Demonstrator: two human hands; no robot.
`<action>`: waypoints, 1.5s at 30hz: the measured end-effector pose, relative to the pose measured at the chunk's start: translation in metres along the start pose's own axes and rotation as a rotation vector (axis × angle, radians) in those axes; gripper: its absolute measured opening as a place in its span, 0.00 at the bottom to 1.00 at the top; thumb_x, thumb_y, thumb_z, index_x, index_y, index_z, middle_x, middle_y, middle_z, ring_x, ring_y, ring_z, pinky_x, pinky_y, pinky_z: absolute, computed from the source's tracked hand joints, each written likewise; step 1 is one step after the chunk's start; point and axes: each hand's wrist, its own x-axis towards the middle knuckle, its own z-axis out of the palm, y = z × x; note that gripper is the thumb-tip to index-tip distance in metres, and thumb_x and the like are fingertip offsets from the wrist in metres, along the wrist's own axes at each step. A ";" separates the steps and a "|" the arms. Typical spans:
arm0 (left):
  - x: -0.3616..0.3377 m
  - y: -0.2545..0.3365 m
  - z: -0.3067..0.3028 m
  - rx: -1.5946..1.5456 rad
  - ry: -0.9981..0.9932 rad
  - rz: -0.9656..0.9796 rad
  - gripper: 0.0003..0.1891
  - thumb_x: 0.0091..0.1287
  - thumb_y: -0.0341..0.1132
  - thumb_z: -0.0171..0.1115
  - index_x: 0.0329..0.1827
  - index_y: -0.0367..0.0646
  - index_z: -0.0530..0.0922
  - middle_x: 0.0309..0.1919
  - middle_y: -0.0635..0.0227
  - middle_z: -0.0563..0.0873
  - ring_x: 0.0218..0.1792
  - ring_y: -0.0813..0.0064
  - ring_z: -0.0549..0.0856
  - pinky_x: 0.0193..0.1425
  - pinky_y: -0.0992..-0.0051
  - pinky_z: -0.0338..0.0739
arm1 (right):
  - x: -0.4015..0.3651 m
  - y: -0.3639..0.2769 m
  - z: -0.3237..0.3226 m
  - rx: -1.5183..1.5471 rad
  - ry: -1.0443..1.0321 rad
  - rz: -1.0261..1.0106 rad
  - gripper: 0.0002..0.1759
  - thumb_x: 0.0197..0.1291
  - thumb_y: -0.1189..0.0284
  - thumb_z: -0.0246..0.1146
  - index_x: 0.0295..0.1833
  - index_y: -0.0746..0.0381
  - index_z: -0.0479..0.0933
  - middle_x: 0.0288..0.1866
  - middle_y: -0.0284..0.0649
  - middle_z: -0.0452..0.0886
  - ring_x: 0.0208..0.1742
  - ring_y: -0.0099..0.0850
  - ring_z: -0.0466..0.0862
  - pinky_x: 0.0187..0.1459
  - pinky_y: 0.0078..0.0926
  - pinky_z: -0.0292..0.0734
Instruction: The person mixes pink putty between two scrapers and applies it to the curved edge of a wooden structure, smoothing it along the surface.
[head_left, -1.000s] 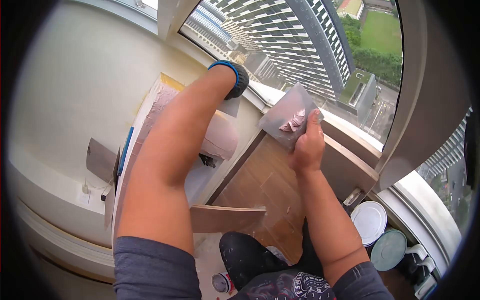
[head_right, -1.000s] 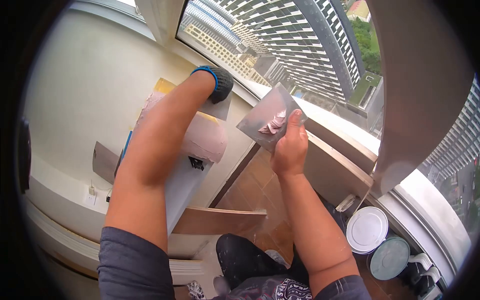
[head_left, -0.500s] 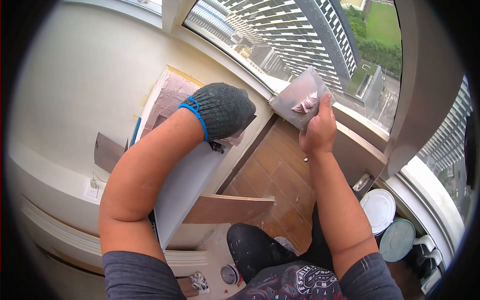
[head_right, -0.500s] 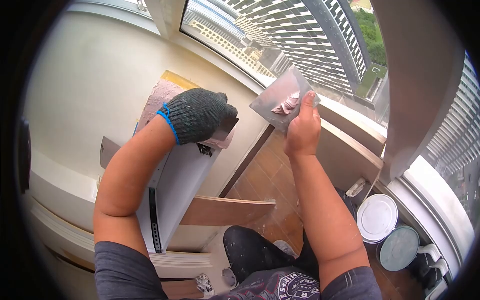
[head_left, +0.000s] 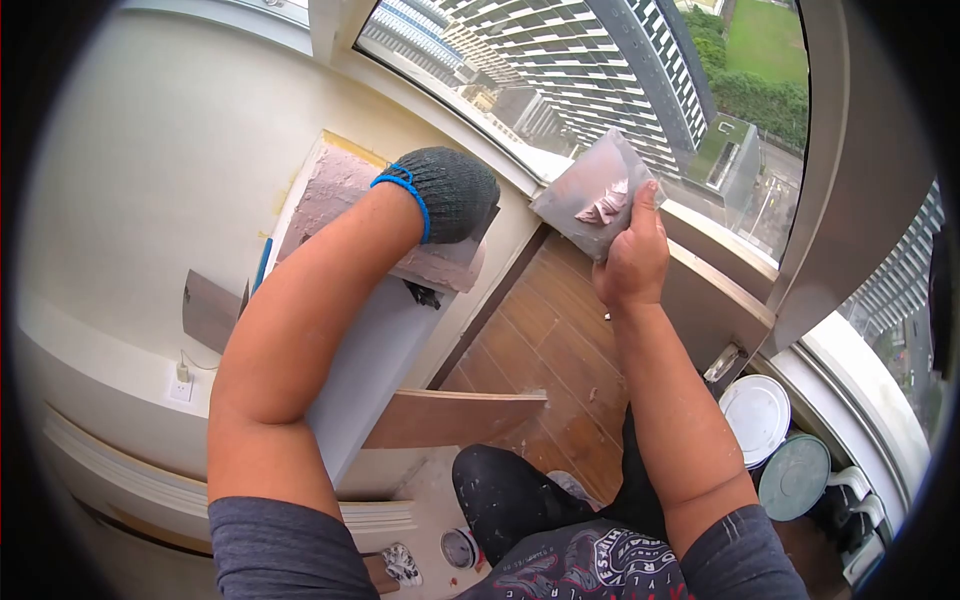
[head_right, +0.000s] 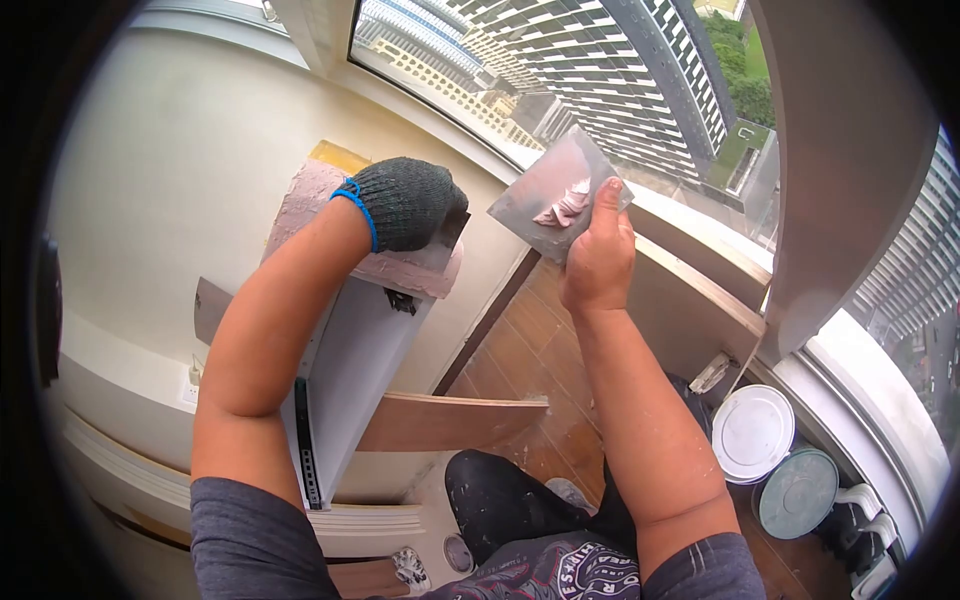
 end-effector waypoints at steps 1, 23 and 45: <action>0.004 0.000 -0.002 -0.009 -0.034 -0.013 0.13 0.59 0.31 0.63 0.46 0.49 0.88 0.42 0.52 0.88 0.43 0.50 0.89 0.50 0.57 0.83 | 0.000 0.000 0.000 -0.003 -0.001 -0.002 0.26 0.80 0.51 0.47 0.59 0.64 0.74 0.46 0.37 0.82 0.44 0.30 0.83 0.51 0.32 0.81; 0.088 -0.053 -0.009 0.125 -0.121 -0.148 0.17 0.57 0.29 0.64 0.50 0.49 0.88 0.46 0.55 0.90 0.47 0.53 0.89 0.56 0.61 0.82 | -0.002 -0.002 0.002 -0.008 -0.052 0.047 0.28 0.81 0.52 0.45 0.63 0.66 0.73 0.52 0.39 0.83 0.50 0.32 0.84 0.55 0.33 0.80; 0.027 -0.012 -0.004 -0.049 -0.118 -0.078 0.22 0.57 0.27 0.63 0.57 0.50 0.86 0.50 0.56 0.89 0.53 0.56 0.87 0.61 0.60 0.80 | 0.009 0.005 -0.011 0.043 -0.002 0.037 0.27 0.81 0.52 0.45 0.64 0.65 0.72 0.55 0.40 0.82 0.54 0.34 0.83 0.60 0.37 0.78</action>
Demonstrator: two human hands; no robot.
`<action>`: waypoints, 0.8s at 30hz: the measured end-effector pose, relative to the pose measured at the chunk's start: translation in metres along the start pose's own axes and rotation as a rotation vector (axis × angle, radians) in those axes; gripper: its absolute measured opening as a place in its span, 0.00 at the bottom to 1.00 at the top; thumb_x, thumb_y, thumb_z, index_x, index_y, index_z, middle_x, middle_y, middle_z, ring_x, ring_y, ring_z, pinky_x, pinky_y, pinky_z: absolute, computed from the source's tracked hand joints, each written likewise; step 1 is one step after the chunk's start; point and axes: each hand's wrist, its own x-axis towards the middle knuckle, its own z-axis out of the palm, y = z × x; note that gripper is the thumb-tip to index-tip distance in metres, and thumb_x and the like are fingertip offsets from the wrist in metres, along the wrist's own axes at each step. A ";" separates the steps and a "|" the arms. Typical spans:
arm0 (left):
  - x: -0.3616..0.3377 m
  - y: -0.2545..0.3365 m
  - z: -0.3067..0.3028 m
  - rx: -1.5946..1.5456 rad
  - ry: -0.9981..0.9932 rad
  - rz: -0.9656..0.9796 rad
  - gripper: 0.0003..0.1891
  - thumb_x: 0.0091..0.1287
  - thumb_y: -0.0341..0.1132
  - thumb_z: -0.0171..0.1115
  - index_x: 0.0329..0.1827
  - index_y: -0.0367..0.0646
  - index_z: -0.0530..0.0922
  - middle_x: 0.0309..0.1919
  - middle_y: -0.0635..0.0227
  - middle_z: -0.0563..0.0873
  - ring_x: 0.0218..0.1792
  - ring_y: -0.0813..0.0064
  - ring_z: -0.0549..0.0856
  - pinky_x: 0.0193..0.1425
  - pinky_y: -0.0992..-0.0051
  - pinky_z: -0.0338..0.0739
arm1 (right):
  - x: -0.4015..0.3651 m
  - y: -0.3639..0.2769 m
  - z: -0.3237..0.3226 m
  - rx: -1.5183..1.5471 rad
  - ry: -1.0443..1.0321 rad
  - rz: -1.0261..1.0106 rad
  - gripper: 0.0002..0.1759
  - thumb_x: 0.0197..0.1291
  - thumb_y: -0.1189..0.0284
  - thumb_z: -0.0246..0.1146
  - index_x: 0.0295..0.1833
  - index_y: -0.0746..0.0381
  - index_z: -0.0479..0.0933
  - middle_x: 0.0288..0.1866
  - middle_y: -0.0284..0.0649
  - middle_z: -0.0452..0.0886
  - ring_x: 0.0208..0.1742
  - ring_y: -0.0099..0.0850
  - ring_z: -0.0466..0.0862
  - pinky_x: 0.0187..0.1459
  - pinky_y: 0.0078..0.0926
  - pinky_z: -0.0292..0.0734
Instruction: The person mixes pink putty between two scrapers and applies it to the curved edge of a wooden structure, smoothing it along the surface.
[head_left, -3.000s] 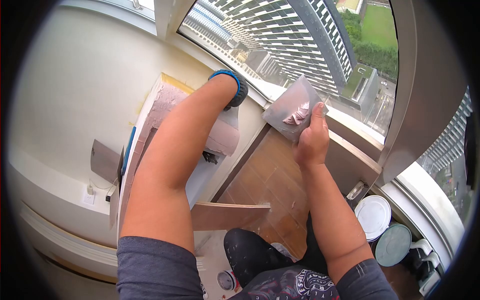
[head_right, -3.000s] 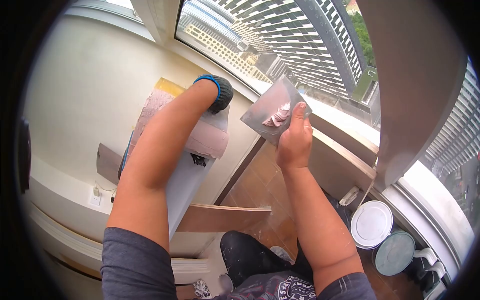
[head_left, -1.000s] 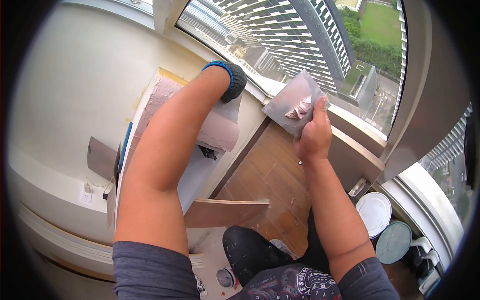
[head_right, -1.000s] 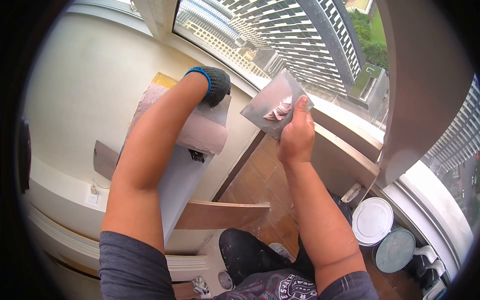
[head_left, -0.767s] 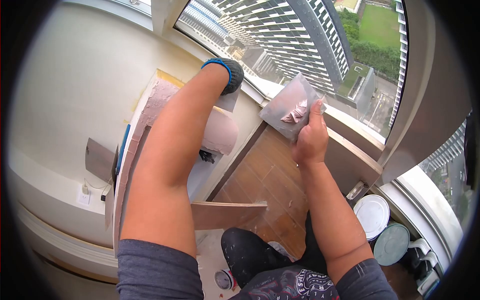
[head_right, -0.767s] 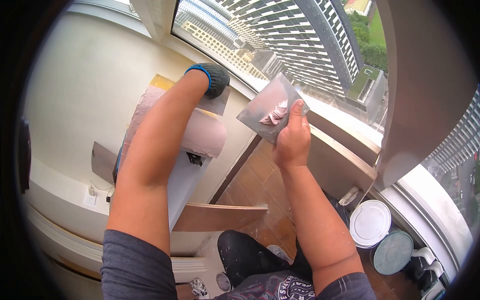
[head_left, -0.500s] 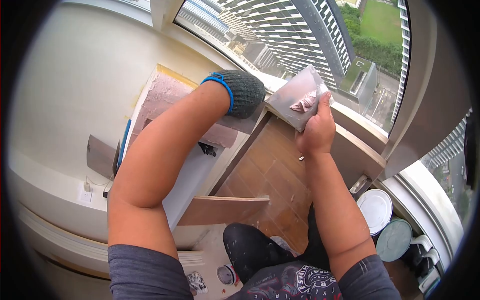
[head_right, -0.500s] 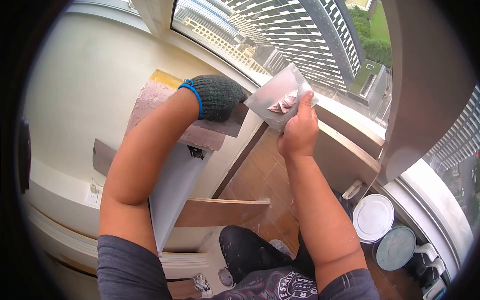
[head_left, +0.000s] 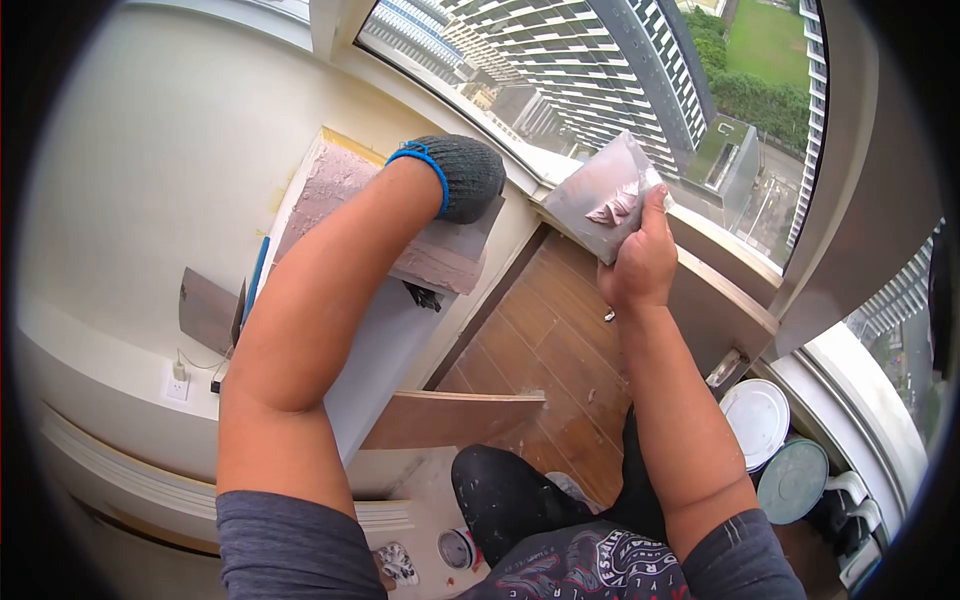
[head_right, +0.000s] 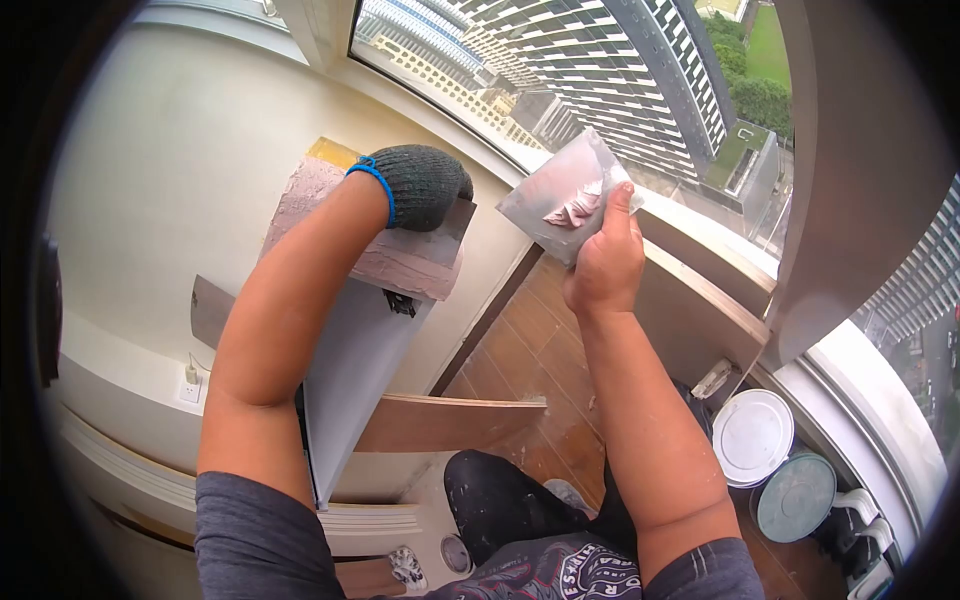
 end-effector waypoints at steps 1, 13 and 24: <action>0.005 -0.003 0.000 0.004 -0.001 -0.004 0.22 0.57 0.27 0.63 0.57 0.49 0.86 0.50 0.56 0.89 0.53 0.56 0.87 0.61 0.60 0.80 | 0.000 0.000 -0.001 -0.004 -0.003 0.001 0.27 0.81 0.52 0.45 0.64 0.65 0.72 0.55 0.40 0.82 0.54 0.34 0.83 0.60 0.37 0.78; -0.057 0.000 -0.036 -0.118 0.332 0.065 0.23 0.55 0.27 0.65 0.57 0.49 0.85 0.47 0.55 0.89 0.49 0.54 0.88 0.56 0.61 0.82 | 0.001 0.001 0.000 0.008 -0.002 0.022 0.27 0.81 0.53 0.45 0.65 0.64 0.72 0.55 0.39 0.82 0.54 0.34 0.83 0.61 0.37 0.78; -0.068 0.005 0.004 0.069 0.137 0.025 0.14 0.56 0.29 0.64 0.46 0.49 0.87 0.41 0.53 0.87 0.43 0.52 0.89 0.51 0.59 0.84 | -0.003 -0.002 0.002 -0.011 -0.016 0.039 0.26 0.81 0.53 0.46 0.66 0.64 0.71 0.56 0.40 0.82 0.55 0.34 0.83 0.61 0.37 0.78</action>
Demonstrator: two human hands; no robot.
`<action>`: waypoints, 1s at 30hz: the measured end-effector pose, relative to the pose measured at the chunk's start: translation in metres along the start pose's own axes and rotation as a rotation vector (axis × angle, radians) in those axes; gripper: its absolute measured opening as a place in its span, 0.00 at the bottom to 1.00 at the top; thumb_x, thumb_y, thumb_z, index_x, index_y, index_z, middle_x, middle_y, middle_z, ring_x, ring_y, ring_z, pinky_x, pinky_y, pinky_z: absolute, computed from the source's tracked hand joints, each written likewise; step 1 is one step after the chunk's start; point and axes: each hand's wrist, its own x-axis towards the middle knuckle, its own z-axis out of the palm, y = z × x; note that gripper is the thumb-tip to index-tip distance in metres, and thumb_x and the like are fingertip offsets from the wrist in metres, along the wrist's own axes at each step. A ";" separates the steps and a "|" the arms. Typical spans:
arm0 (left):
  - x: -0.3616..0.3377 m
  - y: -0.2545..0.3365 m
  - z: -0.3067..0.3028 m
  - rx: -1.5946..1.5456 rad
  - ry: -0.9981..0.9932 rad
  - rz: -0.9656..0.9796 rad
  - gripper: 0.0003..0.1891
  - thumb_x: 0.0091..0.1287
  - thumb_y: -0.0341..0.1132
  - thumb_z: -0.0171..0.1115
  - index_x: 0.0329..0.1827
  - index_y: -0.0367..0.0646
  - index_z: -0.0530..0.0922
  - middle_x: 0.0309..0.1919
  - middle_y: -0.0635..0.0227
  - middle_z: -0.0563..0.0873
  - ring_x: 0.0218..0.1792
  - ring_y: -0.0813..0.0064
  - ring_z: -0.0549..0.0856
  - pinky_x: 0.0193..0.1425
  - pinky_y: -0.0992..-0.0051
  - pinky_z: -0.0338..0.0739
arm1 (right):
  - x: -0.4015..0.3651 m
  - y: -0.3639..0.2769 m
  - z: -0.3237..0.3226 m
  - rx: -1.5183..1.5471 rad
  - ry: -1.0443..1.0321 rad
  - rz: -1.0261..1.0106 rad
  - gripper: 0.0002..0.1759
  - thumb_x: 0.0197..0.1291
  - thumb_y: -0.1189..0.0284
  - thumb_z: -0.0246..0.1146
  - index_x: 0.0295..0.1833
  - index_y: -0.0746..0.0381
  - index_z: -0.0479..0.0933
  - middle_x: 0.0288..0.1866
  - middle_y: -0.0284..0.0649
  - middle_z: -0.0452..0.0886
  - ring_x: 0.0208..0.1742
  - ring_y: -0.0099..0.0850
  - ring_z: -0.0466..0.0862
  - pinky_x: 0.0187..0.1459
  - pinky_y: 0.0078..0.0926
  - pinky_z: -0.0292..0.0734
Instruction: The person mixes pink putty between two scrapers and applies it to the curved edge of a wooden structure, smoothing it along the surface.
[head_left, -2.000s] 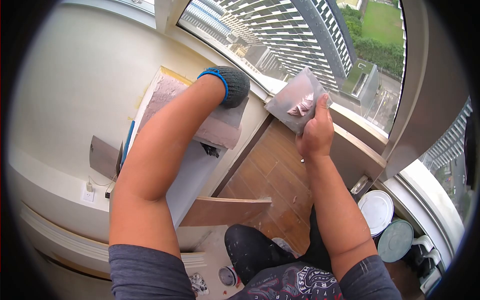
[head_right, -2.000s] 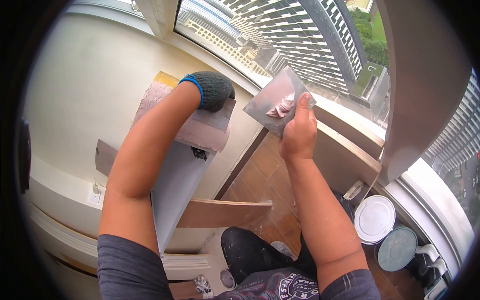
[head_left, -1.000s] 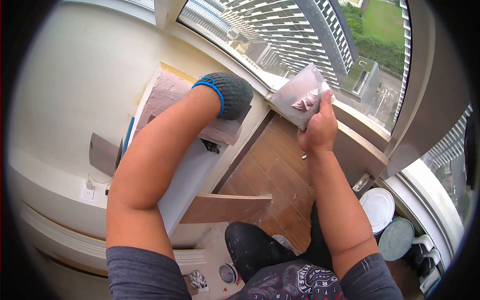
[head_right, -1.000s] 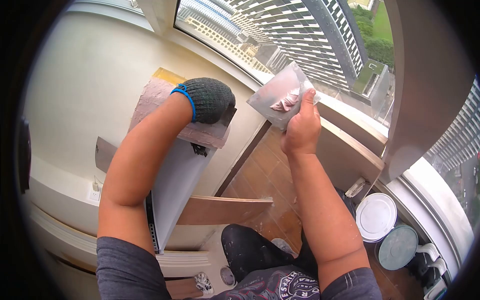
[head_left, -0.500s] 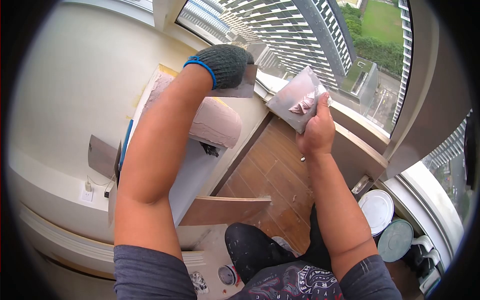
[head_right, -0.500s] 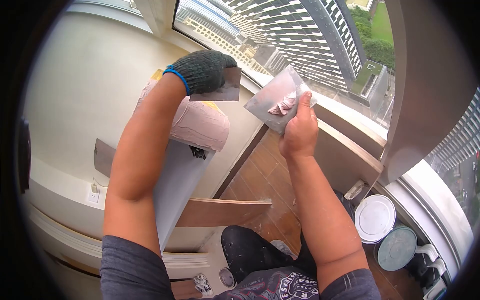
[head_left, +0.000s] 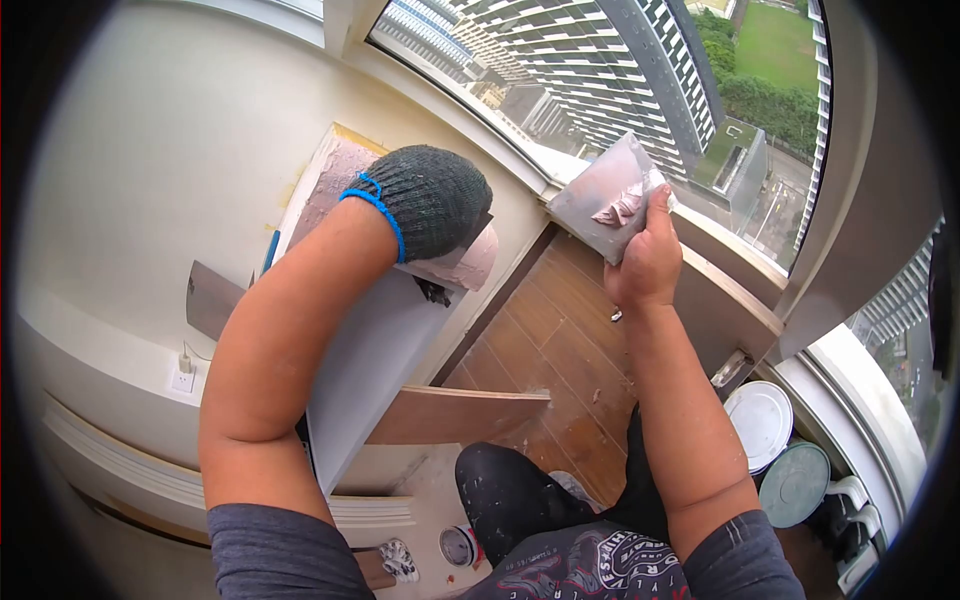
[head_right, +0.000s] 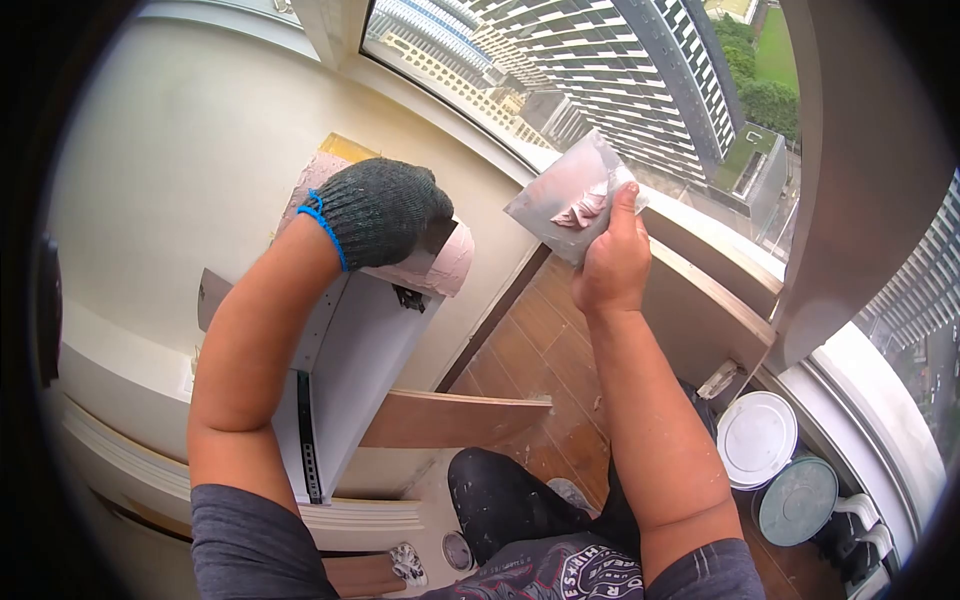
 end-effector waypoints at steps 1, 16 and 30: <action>0.003 -0.004 0.004 0.001 0.003 -0.009 0.14 0.56 0.29 0.64 0.46 0.49 0.87 0.40 0.53 0.87 0.43 0.51 0.88 0.50 0.59 0.84 | 0.000 0.000 0.000 -0.004 0.003 0.001 0.26 0.81 0.54 0.46 0.66 0.64 0.71 0.56 0.40 0.82 0.55 0.34 0.83 0.61 0.36 0.78; 0.070 -0.031 -0.005 -0.006 0.031 -0.041 0.12 0.59 0.31 0.62 0.44 0.49 0.89 0.42 0.55 0.90 0.44 0.53 0.89 0.53 0.59 0.83 | 0.002 0.005 -0.003 -0.017 -0.016 0.010 0.26 0.81 0.53 0.46 0.65 0.64 0.72 0.55 0.39 0.82 0.54 0.34 0.84 0.59 0.36 0.79; -0.085 0.042 0.019 -0.518 0.787 -0.292 0.16 0.63 0.30 0.67 0.55 0.40 0.83 0.44 0.54 0.89 0.46 0.52 0.88 0.53 0.61 0.82 | 0.003 0.002 -0.001 0.005 0.004 0.045 0.28 0.81 0.53 0.45 0.69 0.65 0.69 0.61 0.41 0.80 0.60 0.36 0.82 0.64 0.39 0.76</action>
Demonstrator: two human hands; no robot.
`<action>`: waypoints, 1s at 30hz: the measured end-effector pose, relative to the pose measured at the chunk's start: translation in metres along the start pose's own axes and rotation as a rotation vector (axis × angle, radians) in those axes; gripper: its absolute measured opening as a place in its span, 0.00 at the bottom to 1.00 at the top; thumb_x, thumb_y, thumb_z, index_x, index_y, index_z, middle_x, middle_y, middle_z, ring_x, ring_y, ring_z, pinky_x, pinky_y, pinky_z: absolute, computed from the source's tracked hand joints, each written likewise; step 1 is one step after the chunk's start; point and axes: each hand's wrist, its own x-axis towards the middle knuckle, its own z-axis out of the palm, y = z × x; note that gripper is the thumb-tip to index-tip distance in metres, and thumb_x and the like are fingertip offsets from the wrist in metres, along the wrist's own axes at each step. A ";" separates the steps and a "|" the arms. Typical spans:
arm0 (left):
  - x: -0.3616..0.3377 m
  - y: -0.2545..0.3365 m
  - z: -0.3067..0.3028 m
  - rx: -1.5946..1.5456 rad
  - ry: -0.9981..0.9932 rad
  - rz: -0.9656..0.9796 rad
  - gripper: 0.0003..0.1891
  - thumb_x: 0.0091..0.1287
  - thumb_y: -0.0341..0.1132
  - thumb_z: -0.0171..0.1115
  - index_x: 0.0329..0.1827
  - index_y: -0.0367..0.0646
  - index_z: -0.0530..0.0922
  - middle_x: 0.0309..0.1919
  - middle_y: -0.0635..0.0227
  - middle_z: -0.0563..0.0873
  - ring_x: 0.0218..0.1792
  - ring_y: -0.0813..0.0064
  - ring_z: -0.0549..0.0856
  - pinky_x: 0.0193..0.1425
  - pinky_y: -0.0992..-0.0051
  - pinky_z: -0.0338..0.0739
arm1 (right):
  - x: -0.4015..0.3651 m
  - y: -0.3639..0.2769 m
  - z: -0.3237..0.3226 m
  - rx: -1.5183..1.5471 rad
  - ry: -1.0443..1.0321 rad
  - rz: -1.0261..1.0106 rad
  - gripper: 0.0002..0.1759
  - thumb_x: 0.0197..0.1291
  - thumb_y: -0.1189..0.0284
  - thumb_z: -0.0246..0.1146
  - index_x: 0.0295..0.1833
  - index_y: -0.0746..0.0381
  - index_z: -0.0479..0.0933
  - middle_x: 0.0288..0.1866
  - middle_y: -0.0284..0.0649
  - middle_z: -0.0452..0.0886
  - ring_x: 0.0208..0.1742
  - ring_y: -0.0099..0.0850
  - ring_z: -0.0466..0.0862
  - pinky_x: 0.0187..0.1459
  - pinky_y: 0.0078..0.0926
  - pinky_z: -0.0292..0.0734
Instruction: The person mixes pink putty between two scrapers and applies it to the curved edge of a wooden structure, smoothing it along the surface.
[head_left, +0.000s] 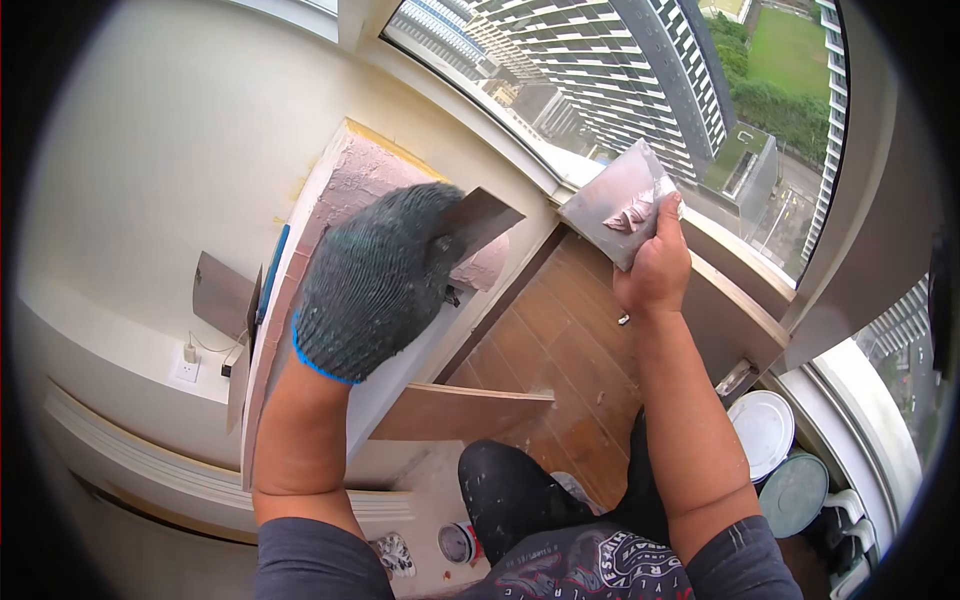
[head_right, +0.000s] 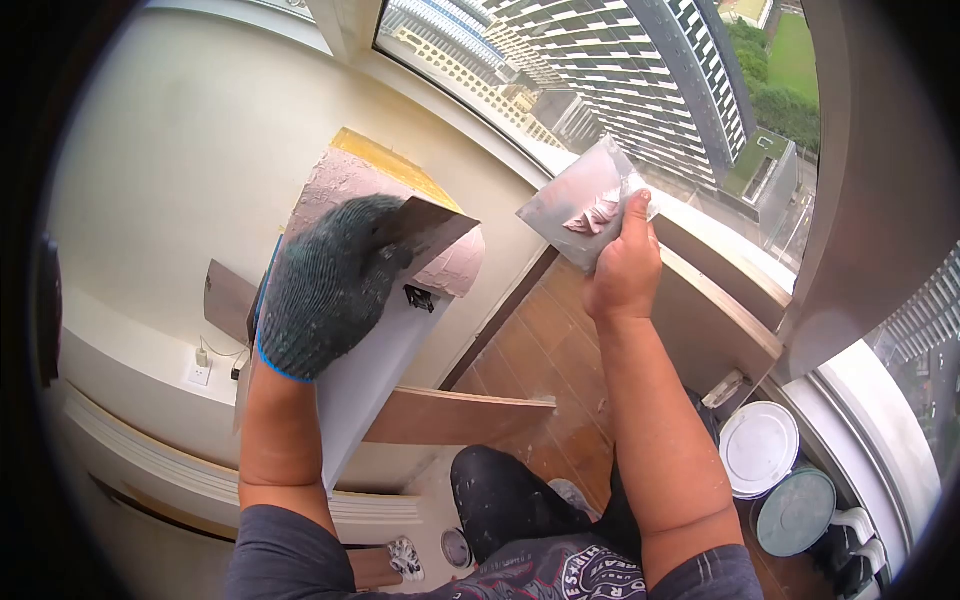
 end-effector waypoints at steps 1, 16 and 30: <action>-0.018 -0.005 0.006 -0.015 0.053 -0.054 0.16 0.64 0.30 0.67 0.55 0.40 0.82 0.44 0.54 0.89 0.47 0.52 0.88 0.54 0.61 0.82 | -0.001 -0.001 -0.001 0.002 0.009 0.002 0.28 0.81 0.53 0.45 0.69 0.65 0.69 0.62 0.41 0.80 0.60 0.36 0.82 0.65 0.39 0.76; -0.017 -0.023 0.071 -0.111 0.125 -0.137 0.16 0.64 0.31 0.65 0.55 0.40 0.82 0.46 0.52 0.88 0.48 0.50 0.87 0.52 0.59 0.82 | -0.002 0.003 0.001 -0.052 0.027 -0.040 0.28 0.80 0.53 0.46 0.66 0.65 0.72 0.58 0.40 0.82 0.57 0.35 0.83 0.62 0.37 0.78; -0.015 -0.049 0.009 0.118 0.298 -0.130 0.18 0.66 0.32 0.66 0.59 0.38 0.80 0.48 0.48 0.87 0.49 0.50 0.88 0.54 0.61 0.82 | -0.001 0.007 -0.004 -0.029 -0.088 0.019 0.27 0.81 0.53 0.45 0.67 0.64 0.71 0.58 0.40 0.82 0.58 0.36 0.83 0.64 0.39 0.76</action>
